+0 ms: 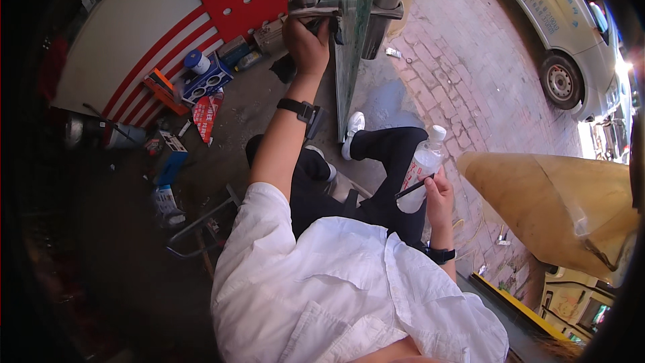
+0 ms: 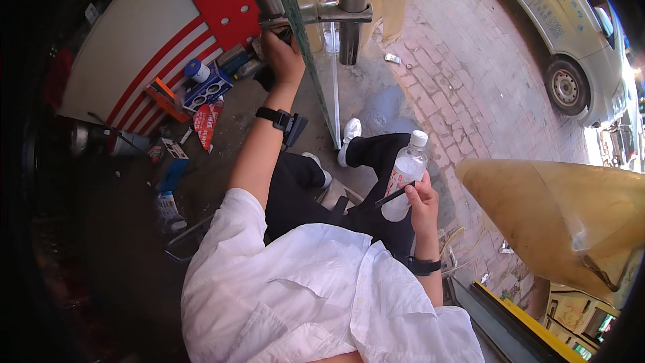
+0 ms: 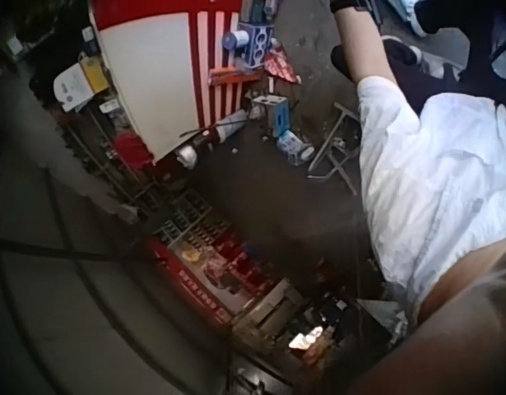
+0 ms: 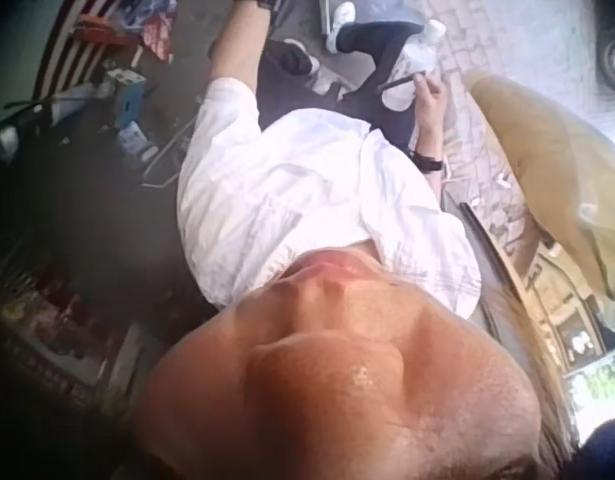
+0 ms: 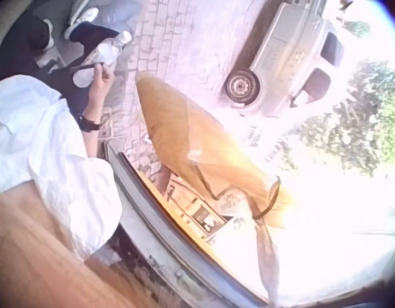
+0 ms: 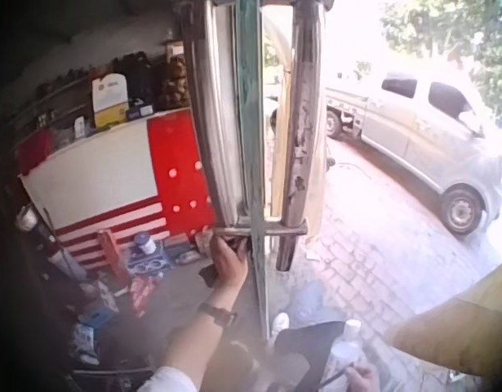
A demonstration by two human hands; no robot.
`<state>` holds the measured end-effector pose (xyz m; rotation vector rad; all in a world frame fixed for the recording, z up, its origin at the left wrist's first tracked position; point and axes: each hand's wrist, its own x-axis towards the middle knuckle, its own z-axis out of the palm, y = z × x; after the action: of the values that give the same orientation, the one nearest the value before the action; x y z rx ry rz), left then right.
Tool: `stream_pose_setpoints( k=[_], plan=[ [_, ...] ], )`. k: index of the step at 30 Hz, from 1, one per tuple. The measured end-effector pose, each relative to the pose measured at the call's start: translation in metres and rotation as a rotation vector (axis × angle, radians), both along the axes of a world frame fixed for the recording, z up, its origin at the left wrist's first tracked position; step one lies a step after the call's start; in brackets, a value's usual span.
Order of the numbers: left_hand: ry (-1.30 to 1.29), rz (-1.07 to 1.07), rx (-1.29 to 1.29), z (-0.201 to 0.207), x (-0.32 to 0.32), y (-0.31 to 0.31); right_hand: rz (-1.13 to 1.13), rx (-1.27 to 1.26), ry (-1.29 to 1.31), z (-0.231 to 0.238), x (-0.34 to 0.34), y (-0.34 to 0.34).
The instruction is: The recorder is cleaning a glass door handle using a cloth and liquid from a bottle.
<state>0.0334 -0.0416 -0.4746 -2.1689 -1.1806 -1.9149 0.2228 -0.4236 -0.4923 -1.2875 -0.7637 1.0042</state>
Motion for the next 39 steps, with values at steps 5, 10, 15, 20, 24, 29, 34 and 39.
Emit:
stream_pose_setpoints(
  k=[5, 10, 15, 20, 24, 29, 34, 39],
  plan=[
    [0.065, 0.06, -0.038, -0.035, -0.002, -0.006, -0.011, 0.036, -0.016, -0.003, 0.002, 0.0],
    [0.148, 0.058, -0.175, -0.056, -0.014, 0.004, 0.003, 0.05, -0.034, 0.013, -0.006, 0.003],
    [0.072, -0.01, -0.099, -0.017, 0.0, 0.009, -0.01, 0.009, -0.016, 0.008, 0.0, 0.0],
    [0.064, 0.029, -0.153, -0.001, 0.007, 0.013, 0.015, -0.034, -0.024, 0.002, 0.002, 0.003],
    [-0.125, 0.043, -0.047, -0.003, 0.019, 0.003, 0.028, -0.035, -0.006, 0.004, -0.002, 0.008],
    [-0.122, 0.029, -0.316, -0.048, 0.006, -0.009, -0.025, 0.017, -0.043, -0.001, -0.008, 0.004],
    [0.09, 0.214, -0.529, -0.073, -0.053, 0.012, -0.022, -0.02, -0.02, 0.005, -0.006, -0.003],
    [0.367, -0.031, -0.557, -0.058, -0.098, -0.004, 0.048, -0.104, 0.006, 0.006, 0.002, 0.004]
  ],
)
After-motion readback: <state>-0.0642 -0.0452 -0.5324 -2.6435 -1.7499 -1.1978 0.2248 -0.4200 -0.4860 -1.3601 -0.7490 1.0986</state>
